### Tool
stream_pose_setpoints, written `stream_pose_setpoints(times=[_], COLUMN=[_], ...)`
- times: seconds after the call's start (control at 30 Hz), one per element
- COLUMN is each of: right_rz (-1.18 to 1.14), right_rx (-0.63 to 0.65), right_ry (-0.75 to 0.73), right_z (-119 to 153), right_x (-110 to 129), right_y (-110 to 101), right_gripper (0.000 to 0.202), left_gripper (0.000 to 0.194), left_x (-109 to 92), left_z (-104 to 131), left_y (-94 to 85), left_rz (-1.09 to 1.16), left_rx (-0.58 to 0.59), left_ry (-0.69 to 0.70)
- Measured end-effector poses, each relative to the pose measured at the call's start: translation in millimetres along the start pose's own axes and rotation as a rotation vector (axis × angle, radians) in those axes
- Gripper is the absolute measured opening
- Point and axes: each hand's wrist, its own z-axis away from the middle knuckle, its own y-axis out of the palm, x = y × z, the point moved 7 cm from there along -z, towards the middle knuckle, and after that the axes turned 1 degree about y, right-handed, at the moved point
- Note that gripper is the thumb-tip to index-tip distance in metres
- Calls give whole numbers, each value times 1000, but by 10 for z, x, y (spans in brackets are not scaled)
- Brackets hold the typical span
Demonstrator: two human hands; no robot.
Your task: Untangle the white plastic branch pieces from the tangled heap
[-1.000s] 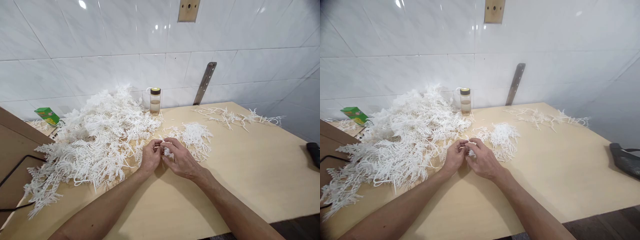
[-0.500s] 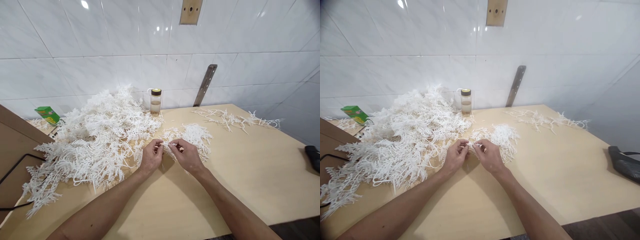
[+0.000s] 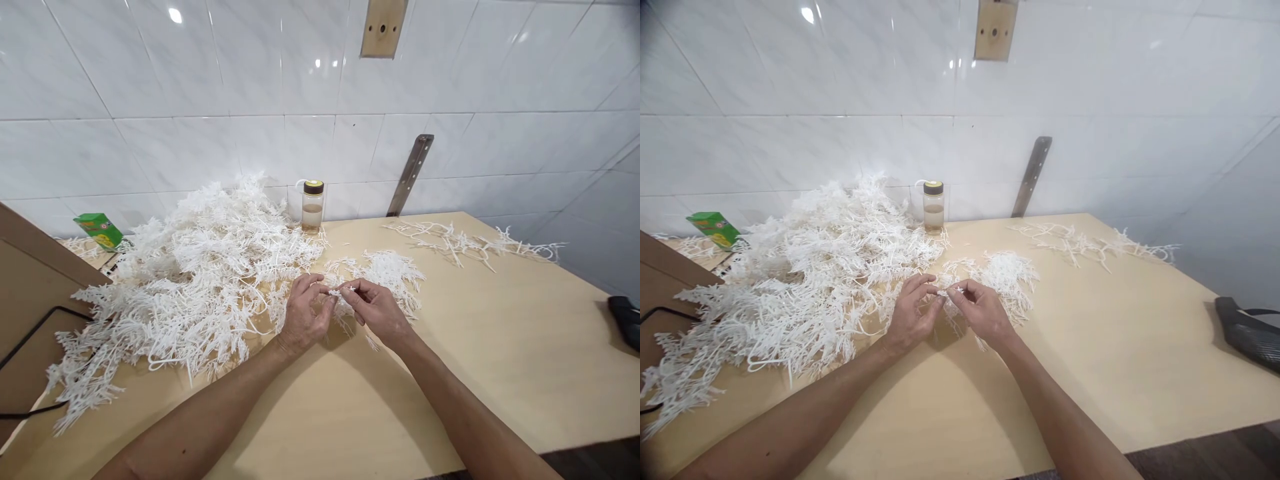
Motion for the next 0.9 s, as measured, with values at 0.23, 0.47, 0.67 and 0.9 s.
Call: stream_pose_setpoints(times=[0.23, 0.47, 0.67, 0.9], right_rz=[-43, -51, 71, 134], right_rx=[-58, -95, -236, -209], right_ry=[11, 87, 28, -27], right_z=[-17, -31, -11, 25], right_x=[-18, -53, -1, 47], right_y=[-86, -131, -163, -45], right_gripper=[37, 39, 39, 34], left_gripper=[2, 27, 9, 13], left_x=[89, 166, 35, 35], left_z=[2, -1, -30, -43], left_y=[36, 6, -24, 10], left_rz=[38, 38, -9, -92], left_rx=[53, 31, 46, 69], left_ry=[-106, -230, -126, -88])
